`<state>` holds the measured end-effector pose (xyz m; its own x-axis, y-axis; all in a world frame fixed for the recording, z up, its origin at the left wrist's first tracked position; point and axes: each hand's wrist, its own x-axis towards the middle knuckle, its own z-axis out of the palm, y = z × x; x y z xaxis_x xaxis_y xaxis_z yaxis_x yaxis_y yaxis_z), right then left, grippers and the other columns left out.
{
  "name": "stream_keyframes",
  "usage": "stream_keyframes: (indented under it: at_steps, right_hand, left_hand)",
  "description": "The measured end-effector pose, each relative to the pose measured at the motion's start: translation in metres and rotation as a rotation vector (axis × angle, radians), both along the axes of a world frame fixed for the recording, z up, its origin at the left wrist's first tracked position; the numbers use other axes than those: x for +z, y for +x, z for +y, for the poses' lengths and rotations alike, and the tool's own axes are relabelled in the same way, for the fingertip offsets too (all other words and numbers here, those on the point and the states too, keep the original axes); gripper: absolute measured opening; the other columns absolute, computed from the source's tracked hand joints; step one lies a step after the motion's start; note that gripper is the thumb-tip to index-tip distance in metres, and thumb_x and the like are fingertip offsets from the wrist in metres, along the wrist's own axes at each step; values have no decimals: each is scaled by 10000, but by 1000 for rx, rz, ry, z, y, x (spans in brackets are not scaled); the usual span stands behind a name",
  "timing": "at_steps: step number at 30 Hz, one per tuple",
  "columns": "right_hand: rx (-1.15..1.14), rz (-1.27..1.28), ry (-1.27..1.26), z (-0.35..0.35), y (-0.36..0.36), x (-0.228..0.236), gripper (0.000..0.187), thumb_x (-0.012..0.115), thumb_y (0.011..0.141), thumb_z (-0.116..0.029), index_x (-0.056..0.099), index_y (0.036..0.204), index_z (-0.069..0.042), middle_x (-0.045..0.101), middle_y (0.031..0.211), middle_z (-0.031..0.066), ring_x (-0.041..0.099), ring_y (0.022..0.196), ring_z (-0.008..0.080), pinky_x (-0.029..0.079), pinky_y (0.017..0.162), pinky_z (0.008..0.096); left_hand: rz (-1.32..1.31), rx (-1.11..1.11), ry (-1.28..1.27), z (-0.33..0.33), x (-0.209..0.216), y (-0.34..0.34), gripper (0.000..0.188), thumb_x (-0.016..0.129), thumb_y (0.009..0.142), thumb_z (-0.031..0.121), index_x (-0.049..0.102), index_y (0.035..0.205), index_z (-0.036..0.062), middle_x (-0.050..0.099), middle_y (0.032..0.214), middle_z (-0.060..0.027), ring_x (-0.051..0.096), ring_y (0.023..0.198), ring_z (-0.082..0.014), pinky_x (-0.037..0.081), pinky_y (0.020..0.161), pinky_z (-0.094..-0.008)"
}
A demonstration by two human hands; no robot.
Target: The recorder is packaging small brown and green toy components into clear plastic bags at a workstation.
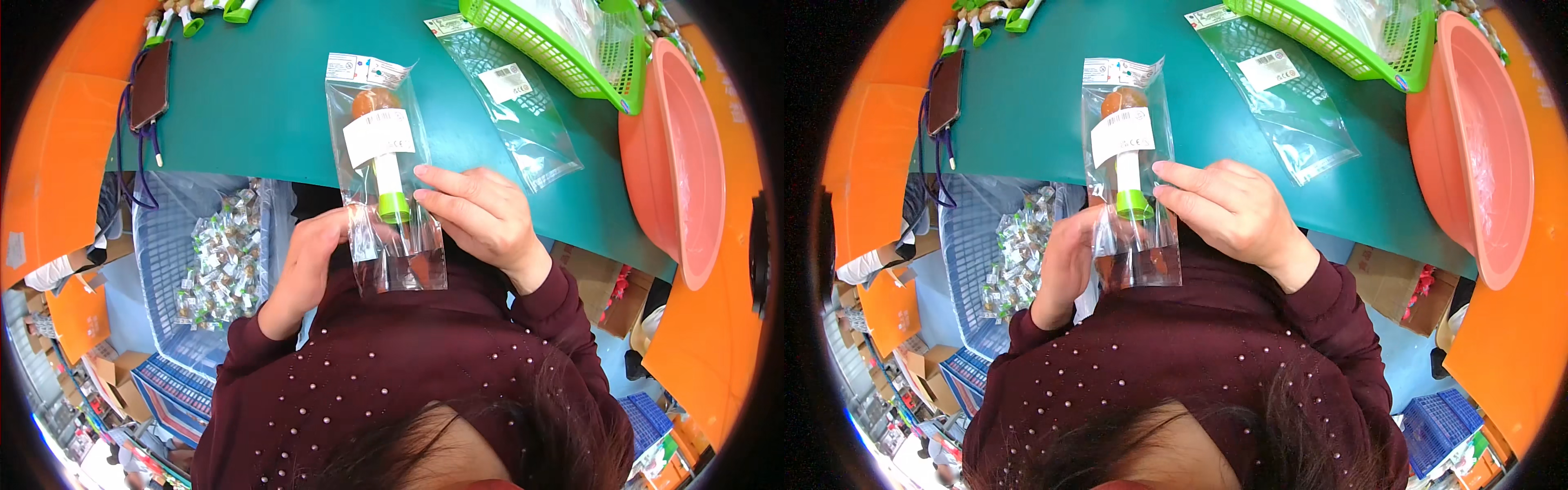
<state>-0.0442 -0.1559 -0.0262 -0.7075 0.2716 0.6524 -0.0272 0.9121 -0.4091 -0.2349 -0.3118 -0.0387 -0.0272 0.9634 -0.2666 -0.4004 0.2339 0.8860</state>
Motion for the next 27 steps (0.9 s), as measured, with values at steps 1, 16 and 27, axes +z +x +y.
stream_keyframes:
  at_steps: [1,16,27]
  right_hand:
    - [0,3,2,0,-1,1,284,744,664,13,698,939,-38,697,1077,107,627,654,184,492,574,291]
    - [-54,-195,136,-9,-2,3,222,727,659,-40,663,871,-62,666,1103,64,636,789,201,506,702,336]
    - [-265,-193,191,4,38,12,175,707,638,6,620,781,-43,672,1081,81,611,732,205,481,666,334]
  left_hand:
    - [177,115,157,-2,-4,0,357,487,942,159,540,1214,-66,660,1050,-154,640,963,-197,499,851,-319]
    - [1559,363,994,30,-37,-10,259,728,717,118,689,972,140,663,1037,-11,612,762,-170,478,617,-294]
    - [1423,55,988,88,4,12,130,676,717,89,640,840,67,681,1086,-39,641,871,-230,516,720,-346]
